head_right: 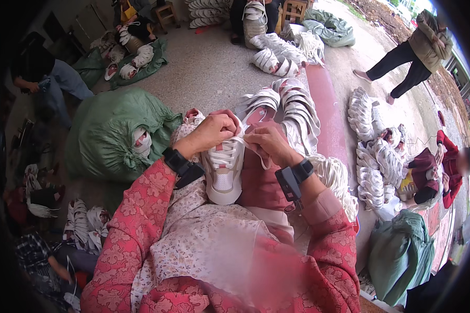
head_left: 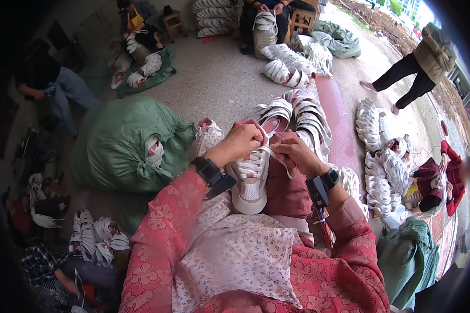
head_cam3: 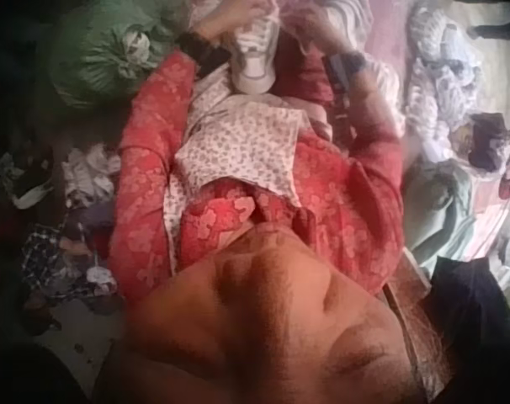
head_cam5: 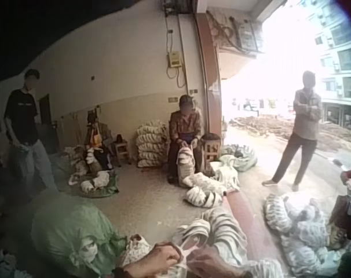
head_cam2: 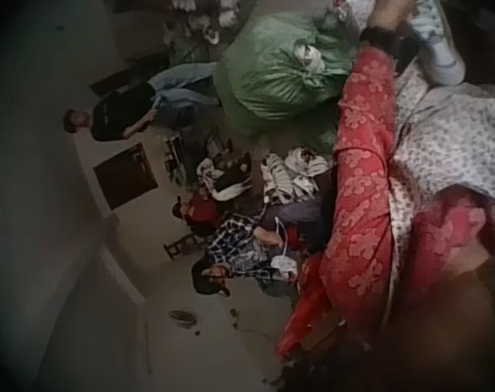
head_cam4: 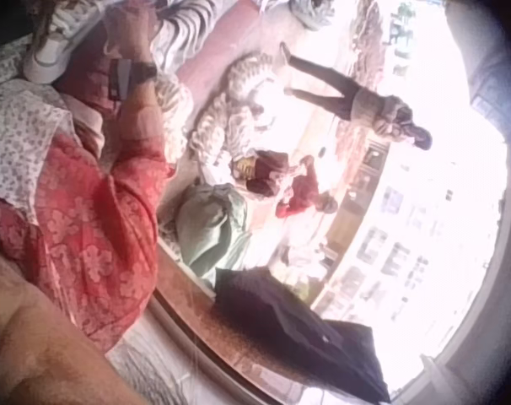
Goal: Lacing shoe uppers with strings in a factory environment.
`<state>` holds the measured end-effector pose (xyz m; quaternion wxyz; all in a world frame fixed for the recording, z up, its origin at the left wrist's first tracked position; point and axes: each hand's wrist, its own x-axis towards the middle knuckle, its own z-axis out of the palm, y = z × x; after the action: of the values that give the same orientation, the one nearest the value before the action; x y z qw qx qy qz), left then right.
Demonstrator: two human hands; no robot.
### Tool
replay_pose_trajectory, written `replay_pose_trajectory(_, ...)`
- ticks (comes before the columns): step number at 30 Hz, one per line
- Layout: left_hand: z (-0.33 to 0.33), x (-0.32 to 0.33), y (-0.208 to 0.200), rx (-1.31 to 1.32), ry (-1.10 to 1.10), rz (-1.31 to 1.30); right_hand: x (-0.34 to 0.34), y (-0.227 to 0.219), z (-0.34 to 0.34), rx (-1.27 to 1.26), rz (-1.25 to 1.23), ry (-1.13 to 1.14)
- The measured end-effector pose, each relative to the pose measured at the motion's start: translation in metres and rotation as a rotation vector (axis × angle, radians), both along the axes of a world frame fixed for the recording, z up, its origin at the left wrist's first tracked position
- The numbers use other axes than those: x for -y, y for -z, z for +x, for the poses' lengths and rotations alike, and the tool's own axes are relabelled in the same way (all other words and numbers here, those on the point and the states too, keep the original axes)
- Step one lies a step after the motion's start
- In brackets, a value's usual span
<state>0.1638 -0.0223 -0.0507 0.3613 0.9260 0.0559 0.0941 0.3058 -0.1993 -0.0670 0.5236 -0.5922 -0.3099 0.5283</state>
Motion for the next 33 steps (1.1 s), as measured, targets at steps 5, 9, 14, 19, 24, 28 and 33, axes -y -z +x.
replay_pose_trajectory(5, 0.007, -0.003, 0.002, -0.092, 0.02, -0.187, -0.009, 0.0, -0.001, -0.21, 0.028, 0.028)
replay_pose_trajectory(9, 0.003, 0.0, -0.001, -0.026, 0.041, -0.187, -0.005, -0.004, -0.002, -0.04, -0.025, 0.028)
replay_pose_trajectory(14, 0.003, 0.001, -0.003, 0.051, 0.053, -0.159, -0.001, 0.003, 0.012, -0.41, -0.054, -0.117)
replay_pose_trajectory(19, 0.005, -0.003, -0.001, -0.024, 0.079, -0.154, -0.019, 0.031, 0.014, -1.013, -0.137, -0.168)
replay_pose_trajectory(24, 0.003, 0.0, -0.004, 0.031, 0.068, -0.139, -0.007, 0.023, 0.014, -0.682, -0.089, -0.093)
replay_pose_trajectory(28, 0.001, -0.009, -0.005, 0.21, 0.179, 0.203, -0.005, -0.004, 0.024, -0.04, 0.035, 0.05)
replay_pose_trajectory(33, 0.006, -0.014, -0.037, -0.033, 0.057, 0.625, -0.025, -0.014, 0.023, 0.36, 0.223, -0.058)
